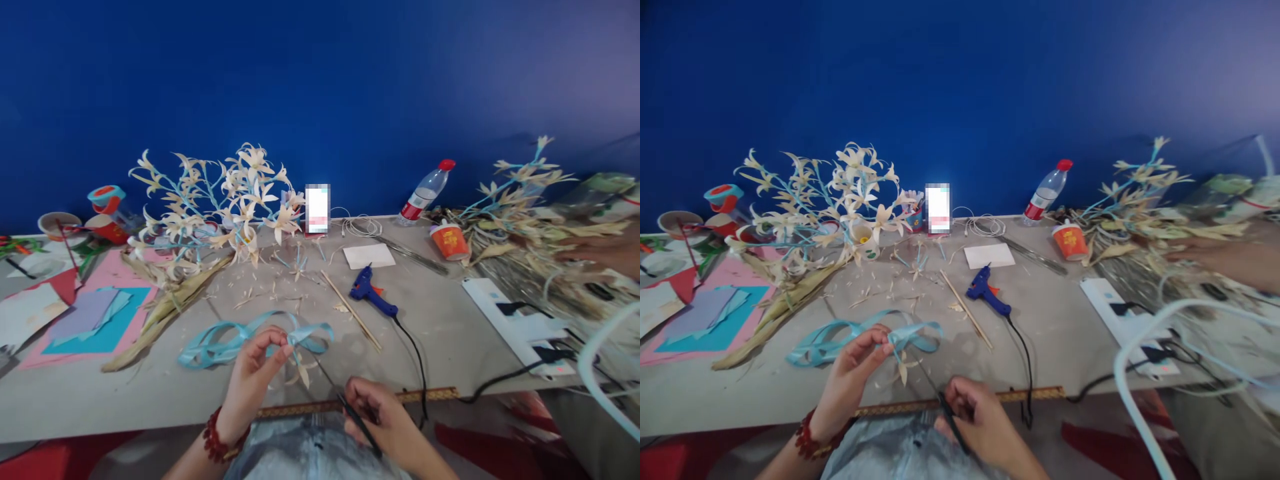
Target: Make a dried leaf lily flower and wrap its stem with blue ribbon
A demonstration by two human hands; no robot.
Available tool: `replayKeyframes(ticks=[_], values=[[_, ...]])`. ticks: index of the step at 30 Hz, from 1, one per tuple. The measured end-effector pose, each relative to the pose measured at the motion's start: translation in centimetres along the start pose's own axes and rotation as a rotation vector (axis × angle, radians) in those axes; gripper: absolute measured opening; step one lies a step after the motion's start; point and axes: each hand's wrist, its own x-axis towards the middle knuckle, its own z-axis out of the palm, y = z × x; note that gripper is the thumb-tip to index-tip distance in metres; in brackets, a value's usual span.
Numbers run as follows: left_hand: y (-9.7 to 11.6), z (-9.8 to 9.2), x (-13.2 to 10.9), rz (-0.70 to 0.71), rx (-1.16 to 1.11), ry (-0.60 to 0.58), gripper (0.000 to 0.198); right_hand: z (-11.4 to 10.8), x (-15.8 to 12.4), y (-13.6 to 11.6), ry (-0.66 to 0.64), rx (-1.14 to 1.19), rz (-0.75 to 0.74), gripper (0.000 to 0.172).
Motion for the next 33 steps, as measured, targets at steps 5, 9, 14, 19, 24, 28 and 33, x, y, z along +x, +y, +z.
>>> replayKeyframes(ticks=[5, 9, 14, 19, 24, 28, 33], values=[[0.2, 0.6, -0.3, 0.068, 0.088, -0.048, 0.010, -0.2, 1.3, -1.3, -0.041, -0.040, -0.002, 0.032], [0.3, 0.9, -0.6, 0.110, 0.130, -0.025, 0.010, 0.2, 2.1, -2.1, -0.083, 0.004, -0.013, 0.029], [0.1, 1.3, -1.1, 0.157, 0.179, 0.029, 0.008, 1.1, 2.0, -2.6, -0.105, 0.044, 0.002, 0.028], [0.4, 1.6, -1.1, 0.139, 0.197, 0.027, 0.010, 1.0, 1.8, -3.1, -0.051, -0.095, -0.033, 0.029], [0.7, 1.9, -1.0, 0.094, 0.181, 0.010, 0.013, 1.1, 1.6, -3.9, 0.004, -0.230, -0.033, 0.029], [1.0, 1.9, -1.0, 0.062, 0.140, 0.015, 0.016, 1.2, 1.6, -4.6, 0.022, -0.295, -0.059, 0.031], [1.4, 1.9, -1.0, 0.025, 0.079, 0.005, 0.015, 1.4, 1.7, -4.7, 0.044, -0.341, -0.071, 0.033]])
